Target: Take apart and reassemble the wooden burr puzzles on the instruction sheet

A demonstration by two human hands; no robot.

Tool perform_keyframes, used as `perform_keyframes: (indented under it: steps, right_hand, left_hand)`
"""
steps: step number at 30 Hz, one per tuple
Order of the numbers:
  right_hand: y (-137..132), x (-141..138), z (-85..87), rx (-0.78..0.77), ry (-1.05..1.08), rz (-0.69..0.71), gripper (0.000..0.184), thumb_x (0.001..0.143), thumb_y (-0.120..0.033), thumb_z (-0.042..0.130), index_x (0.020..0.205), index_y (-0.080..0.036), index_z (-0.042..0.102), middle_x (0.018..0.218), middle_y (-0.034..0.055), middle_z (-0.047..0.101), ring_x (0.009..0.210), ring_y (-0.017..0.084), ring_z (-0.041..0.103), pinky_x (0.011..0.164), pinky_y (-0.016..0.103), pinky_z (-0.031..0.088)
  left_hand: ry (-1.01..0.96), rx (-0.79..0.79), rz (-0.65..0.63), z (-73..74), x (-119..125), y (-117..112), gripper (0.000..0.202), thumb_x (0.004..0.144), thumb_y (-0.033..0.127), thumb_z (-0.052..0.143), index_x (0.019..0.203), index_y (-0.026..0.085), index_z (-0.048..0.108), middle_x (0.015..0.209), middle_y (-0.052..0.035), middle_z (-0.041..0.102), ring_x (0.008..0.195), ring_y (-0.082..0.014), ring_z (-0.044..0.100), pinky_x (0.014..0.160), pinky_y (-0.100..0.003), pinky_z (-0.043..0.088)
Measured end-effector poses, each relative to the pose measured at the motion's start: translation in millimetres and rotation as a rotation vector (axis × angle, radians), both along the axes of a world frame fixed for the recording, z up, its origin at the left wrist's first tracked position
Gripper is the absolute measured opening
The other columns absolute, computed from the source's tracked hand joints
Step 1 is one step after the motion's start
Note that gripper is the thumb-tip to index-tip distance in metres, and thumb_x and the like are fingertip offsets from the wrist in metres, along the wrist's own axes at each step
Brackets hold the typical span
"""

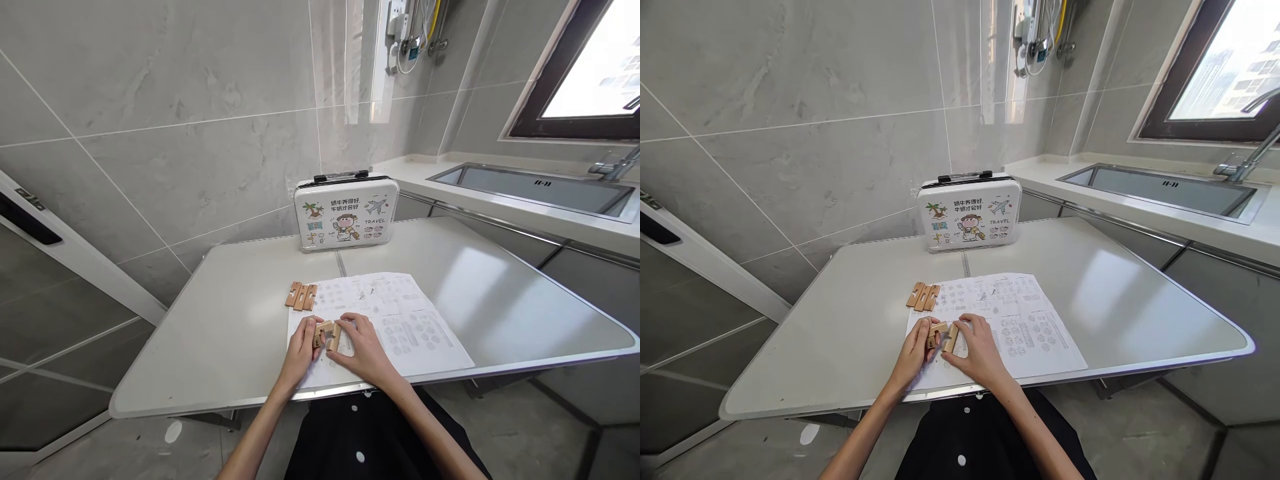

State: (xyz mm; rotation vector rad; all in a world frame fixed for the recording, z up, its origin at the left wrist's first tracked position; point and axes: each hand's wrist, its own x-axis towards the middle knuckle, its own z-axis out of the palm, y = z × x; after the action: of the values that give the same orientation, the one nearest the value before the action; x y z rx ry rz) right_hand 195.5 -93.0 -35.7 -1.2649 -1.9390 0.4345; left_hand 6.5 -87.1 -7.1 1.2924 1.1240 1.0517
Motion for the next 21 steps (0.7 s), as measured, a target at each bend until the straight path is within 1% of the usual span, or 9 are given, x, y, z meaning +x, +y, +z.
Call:
perform_keyframes:
  steps: [3,9,12,13,15,18,21]
  right_hand:
    - [0.1,-0.6,0.0,0.019,-0.008,-0.006,0.060,0.081,-0.040,0.086,0.134,-0.025,0.062,0.134,0.0138,0.058,0.126,0.035,0.055,0.105,0.052,0.053]
    - [1.2,-1.8,-0.7,0.016,-0.028,0.023,0.061,0.085,-0.041,0.083,0.139,-0.026,0.059,0.135,0.0137,0.060,0.126,0.036,0.056,0.105,0.055,0.052]
    - [0.9,-1.2,1.2,0.013,0.003,0.039,0.065,0.087,-0.043,0.081,0.144,-0.028,0.056,0.138,0.0128,0.059,0.129,0.035,0.055,0.107,0.055,0.052]
    - [0.6,-0.8,2.3,0.011,0.026,0.047,0.063,0.088,-0.044,0.079,0.145,-0.029,0.055,0.139,0.0125,0.059,0.130,0.035,0.054,0.107,0.054,0.052]
    - [0.3,0.5,4.8,-0.003,0.086,0.066,0.052,0.094,-0.046,0.073,0.141,-0.030,0.059,0.140,0.0119,0.058,0.131,0.033,0.054,0.108,0.053,0.051]
    - [0.8,2.5,7.0,-0.029,0.192,0.082,0.028,0.100,-0.043,0.065,0.125,-0.030,0.068,0.137,0.0114,0.058,0.131,0.032,0.054,0.109,0.053,0.050]
    - [2.2,3.9,7.2,-0.040,0.280,0.083,0.019,0.101,-0.040,0.064,0.114,-0.029,0.071,0.131,0.0110,0.061,0.128,0.031,0.056,0.109,0.052,0.049]
  left_hand:
    - [-0.001,0.002,-0.006,1.5,0.2,-1.4,0.047,0.104,0.063,0.042,0.118,0.021,0.059,0.079,0.0031,0.057,0.049,-0.0063,0.041,0.050,-0.021,0.035]
    - [0.016,-0.005,-0.025,5.5,0.1,-2.4,0.050,0.103,0.065,0.041,0.119,0.021,0.060,0.077,0.0034,0.058,0.049,-0.0077,0.040,0.051,-0.022,0.036]
    - [0.040,0.001,-0.030,5.6,-0.2,-2.4,0.049,0.104,0.064,0.041,0.120,0.022,0.060,0.076,0.0038,0.058,0.050,-0.0081,0.041,0.053,-0.023,0.037]
    - [0.051,0.004,-0.031,5.5,-0.3,-2.5,0.049,0.104,0.064,0.041,0.120,0.022,0.060,0.076,0.0038,0.058,0.050,-0.0082,0.042,0.053,-0.023,0.037]
    - [0.069,0.011,-0.032,5.5,-0.3,-2.6,0.048,0.105,0.063,0.041,0.121,0.022,0.060,0.075,0.0039,0.058,0.050,-0.0084,0.042,0.053,-0.023,0.037]
    - [0.093,0.023,-0.035,6.4,-0.1,-3.2,0.048,0.105,0.062,0.040,0.122,0.021,0.060,0.075,0.0040,0.057,0.050,-0.0087,0.042,0.053,-0.023,0.036]
    - [0.139,0.038,-0.038,7.9,0.3,-4.1,0.047,0.105,0.061,0.041,0.122,0.021,0.060,0.072,0.0042,0.057,0.052,-0.0099,0.044,0.055,-0.024,0.038]
